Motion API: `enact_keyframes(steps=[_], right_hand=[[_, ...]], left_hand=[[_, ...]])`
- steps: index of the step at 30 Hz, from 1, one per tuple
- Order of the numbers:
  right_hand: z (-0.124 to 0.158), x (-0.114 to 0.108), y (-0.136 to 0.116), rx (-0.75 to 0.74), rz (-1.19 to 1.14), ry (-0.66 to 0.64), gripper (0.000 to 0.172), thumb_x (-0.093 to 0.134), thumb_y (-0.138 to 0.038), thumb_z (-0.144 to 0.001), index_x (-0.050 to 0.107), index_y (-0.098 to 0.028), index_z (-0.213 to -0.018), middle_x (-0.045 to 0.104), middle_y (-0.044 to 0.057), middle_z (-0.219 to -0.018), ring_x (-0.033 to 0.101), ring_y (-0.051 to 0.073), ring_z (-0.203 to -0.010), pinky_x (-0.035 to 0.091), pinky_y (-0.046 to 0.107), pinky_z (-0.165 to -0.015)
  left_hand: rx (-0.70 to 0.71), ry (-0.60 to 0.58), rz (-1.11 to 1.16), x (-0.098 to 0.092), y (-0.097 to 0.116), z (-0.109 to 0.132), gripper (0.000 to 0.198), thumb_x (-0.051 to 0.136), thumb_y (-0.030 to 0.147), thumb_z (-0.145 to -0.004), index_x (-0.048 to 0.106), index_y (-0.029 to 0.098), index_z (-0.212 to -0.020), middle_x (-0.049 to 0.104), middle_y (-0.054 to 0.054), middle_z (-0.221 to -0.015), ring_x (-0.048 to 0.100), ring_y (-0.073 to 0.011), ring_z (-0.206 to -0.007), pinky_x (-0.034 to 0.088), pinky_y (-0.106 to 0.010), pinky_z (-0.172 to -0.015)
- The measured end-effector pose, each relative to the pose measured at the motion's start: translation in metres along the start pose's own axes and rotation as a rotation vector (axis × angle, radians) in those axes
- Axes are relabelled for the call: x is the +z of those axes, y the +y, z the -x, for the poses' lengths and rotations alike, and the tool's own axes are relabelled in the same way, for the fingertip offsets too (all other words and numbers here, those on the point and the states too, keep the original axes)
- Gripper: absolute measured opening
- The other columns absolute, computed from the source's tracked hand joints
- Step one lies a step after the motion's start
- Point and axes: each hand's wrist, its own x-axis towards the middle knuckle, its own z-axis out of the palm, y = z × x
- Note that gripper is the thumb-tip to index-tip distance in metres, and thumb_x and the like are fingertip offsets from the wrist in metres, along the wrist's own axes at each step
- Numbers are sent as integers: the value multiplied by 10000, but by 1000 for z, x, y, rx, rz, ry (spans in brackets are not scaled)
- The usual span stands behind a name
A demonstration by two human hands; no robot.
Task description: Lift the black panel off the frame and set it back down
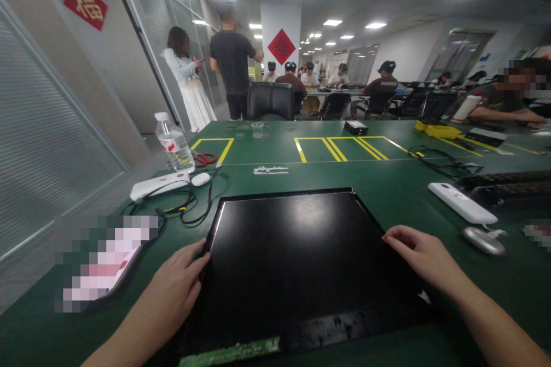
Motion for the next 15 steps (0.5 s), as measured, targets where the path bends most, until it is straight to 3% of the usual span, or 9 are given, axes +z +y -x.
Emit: enact_keyframes(steps=[5, 10, 15], right_hand=[[-1, 1, 2, 13, -1, -5, 285, 532, -483, -834, 721, -269, -848, 756, 7, -829, 683, 217, -761, 495, 309, -649], [-1, 1, 0, 21, -15, -13, 279, 534, -476, -830, 718, -267, -845, 756, 13, -850, 684, 226, -785, 497, 321, -685], [0, 1, -2, 21, -3, -5, 274, 540, -480, -825, 716, -271, -828, 751, 4, -817, 686, 222, -758, 496, 315, -671]], left_hand=[[2, 11, 14, 2, -2, 1, 413, 463, 150, -796, 731, 149, -1110, 655, -207, -1313, 638, -358, -1175, 532, -507, -972], [18, 90, 115, 19, -12, 7, 427, 458, 156, -808, 707, 157, -1155, 598, -207, -1381, 586, -390, -1229, 491, -563, -1004], [-7, 104, 165, 29, -18, 10, 443, 485, 165, -801, 692, 209, -1191, 575, -151, -1427, 570, -368, -1253, 476, -536, -1032]])
